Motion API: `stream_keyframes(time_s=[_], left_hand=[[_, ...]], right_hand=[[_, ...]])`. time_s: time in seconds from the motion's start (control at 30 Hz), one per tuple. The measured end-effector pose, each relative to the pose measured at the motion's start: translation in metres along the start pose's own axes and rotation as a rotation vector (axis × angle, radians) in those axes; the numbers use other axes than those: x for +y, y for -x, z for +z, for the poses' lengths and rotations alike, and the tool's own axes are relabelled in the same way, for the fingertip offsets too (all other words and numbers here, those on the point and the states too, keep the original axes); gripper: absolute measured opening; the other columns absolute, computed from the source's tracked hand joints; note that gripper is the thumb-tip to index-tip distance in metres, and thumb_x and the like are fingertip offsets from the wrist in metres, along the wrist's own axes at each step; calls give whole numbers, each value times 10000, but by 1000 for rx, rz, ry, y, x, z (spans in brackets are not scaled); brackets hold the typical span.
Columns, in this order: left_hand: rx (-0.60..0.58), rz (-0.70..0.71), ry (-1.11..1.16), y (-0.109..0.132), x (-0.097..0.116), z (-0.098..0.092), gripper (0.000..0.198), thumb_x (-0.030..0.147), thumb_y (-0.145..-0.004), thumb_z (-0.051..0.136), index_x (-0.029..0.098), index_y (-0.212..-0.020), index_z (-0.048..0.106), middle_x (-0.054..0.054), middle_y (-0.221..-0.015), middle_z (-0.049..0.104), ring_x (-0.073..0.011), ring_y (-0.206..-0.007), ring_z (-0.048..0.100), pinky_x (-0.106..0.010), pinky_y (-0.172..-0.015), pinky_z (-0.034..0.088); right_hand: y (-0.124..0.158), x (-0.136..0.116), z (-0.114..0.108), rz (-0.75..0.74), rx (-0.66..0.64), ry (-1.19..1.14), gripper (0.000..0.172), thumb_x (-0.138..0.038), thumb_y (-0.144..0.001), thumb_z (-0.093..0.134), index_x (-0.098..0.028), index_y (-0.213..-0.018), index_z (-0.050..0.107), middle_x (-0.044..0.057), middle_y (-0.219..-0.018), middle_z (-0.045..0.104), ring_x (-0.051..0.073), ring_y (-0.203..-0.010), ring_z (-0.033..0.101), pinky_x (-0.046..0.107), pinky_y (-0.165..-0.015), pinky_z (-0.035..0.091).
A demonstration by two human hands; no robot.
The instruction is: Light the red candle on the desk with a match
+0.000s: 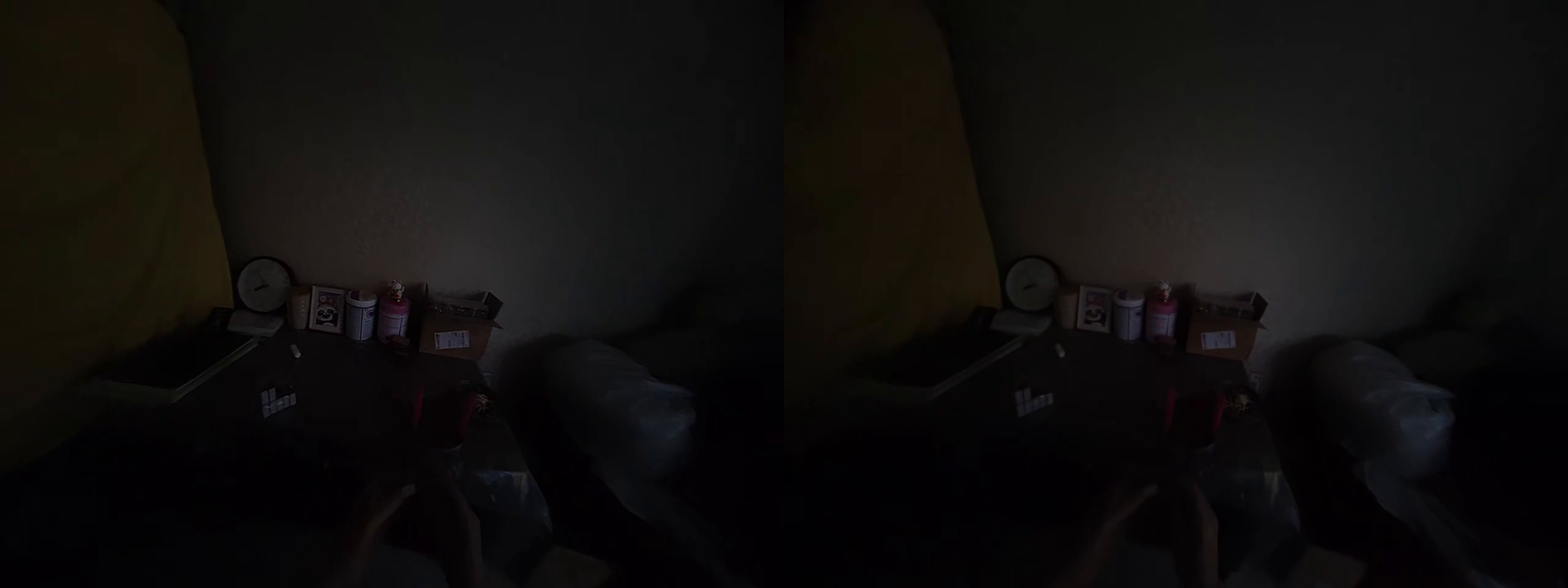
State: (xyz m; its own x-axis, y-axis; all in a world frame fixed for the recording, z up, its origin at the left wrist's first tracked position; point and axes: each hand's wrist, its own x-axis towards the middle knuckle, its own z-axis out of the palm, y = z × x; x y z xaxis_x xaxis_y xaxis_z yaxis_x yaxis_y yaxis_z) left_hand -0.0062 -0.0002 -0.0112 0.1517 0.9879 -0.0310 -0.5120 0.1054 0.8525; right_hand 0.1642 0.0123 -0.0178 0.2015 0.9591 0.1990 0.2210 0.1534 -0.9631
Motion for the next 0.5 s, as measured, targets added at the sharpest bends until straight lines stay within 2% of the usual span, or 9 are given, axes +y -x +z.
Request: stream_keyframes(time_s=[0.1, 0.2, 0.3, 0.4, 0.5], left_hand=[[24, -12, 8, -3, -10, -2, 380, 477, -528, 787, 288, -855, 736, -22, -1171, 662, -329, -1277, 412, -450, -1131, 280], [37, -20, 33, -7, -11, 4, 321, 487, -559, 767, 310, -824, 736, -19, -1152, 672, -337, -1274, 413, -478, -1107, 317], [35, 14, 31, -5, 3, 10, 337, 501, -586, 746, 303, -858, 730, -21, -1152, 671, -329, -1255, 442, -478, -1106, 313], [29, 63, 34, 3, 21, 11, 340, 469, -600, 747, 272, -876, 720, -33, -1171, 661, -312, -1249, 454, -472, -1105, 300], [21, 35, 46, 11, 32, 9, 317, 452, -624, 729, 255, -872, 714, -45, -1135, 678, -302, -1233, 473, -492, -1075, 329]], right_hand=[[-3, -10, 4, -9, 7, -33, 324, -534, -698, 615, -266, -835, 735, 42, -801, 733, 250, -773, 687, 278, -639, 551], [-6, -24, 9, -35, 26, -60, 298, -534, -701, 610, -307, -851, 732, 37, -822, 733, 274, -818, 683, 326, -630, 561], [-7, -34, 12, -34, 27, -76, 263, -545, -718, 582, -357, -831, 728, 24, -770, 727, 290, -810, 681, 360, -576, 556], [-1, -36, 12, 1, 20, -50, 266, -549, -748, 557, -339, -727, 718, 25, -658, 694, 268, -731, 674, 357, -565, 548], [9, -34, 9, 27, 33, -15, 288, -522, -823, 518, -290, -839, 687, 27, -781, 693, 194, -747, 646, 328, -645, 547]])
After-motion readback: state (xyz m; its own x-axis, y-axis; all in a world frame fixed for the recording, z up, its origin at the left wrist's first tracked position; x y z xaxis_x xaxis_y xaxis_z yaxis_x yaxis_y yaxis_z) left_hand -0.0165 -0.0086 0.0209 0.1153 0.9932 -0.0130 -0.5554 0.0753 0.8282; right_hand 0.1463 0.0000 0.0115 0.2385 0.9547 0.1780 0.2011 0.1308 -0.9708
